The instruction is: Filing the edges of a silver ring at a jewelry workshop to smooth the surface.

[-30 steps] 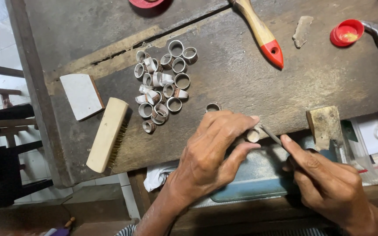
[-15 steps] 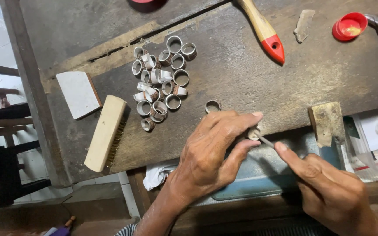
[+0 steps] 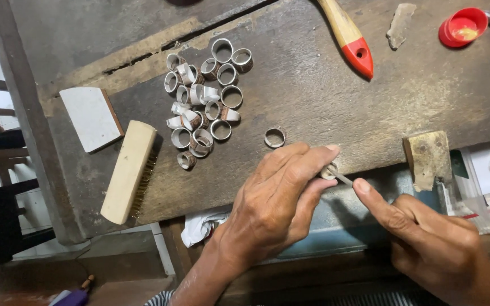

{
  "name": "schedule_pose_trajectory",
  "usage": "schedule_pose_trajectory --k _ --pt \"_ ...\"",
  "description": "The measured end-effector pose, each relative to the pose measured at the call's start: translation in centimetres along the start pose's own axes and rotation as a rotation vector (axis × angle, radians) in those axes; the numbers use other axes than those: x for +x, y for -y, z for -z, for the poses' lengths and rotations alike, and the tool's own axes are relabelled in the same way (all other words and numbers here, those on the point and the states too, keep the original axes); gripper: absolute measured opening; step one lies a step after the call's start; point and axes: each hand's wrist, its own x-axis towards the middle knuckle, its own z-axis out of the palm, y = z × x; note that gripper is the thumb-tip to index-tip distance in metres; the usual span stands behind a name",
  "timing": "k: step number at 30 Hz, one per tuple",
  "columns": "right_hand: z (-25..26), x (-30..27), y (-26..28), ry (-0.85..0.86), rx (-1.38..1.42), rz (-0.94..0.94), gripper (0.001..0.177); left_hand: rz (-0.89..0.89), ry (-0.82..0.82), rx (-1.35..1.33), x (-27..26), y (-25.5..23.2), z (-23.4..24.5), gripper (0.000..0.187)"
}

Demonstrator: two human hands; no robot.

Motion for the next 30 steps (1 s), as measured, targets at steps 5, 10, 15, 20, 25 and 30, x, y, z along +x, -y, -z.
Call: schedule_pose_trajectory --k 5,10,15,20,25,30 --pt "0.5 0.2 0.3 0.042 -0.132 -0.02 0.07 -0.009 -0.002 0.006 0.0 0.2 -0.1 0.031" --pt "0.4 -0.4 -0.4 0.108 -0.044 -0.056 0.073 -0.002 -0.022 -0.013 0.3 0.1 -0.2 0.027" --pt "-0.3 -0.8 -1.0 0.097 -0.155 -0.083 0.086 -0.002 -0.023 0.021 0.0 0.2 -0.4 0.027" --pt "1.1 -0.3 -1.0 0.16 -0.23 0.015 0.073 0.011 -0.035 0.012 0.2 0.2 -0.3 0.027" --pt "0.5 -0.3 -0.7 0.101 -0.17 -0.025 0.074 0.015 -0.029 -0.013 0.3 0.1 -0.3 0.025" --pt "0.0 -0.1 -1.0 0.074 -0.17 -0.032 0.072 0.007 -0.019 -0.006 0.1 0.3 -0.5 0.026"
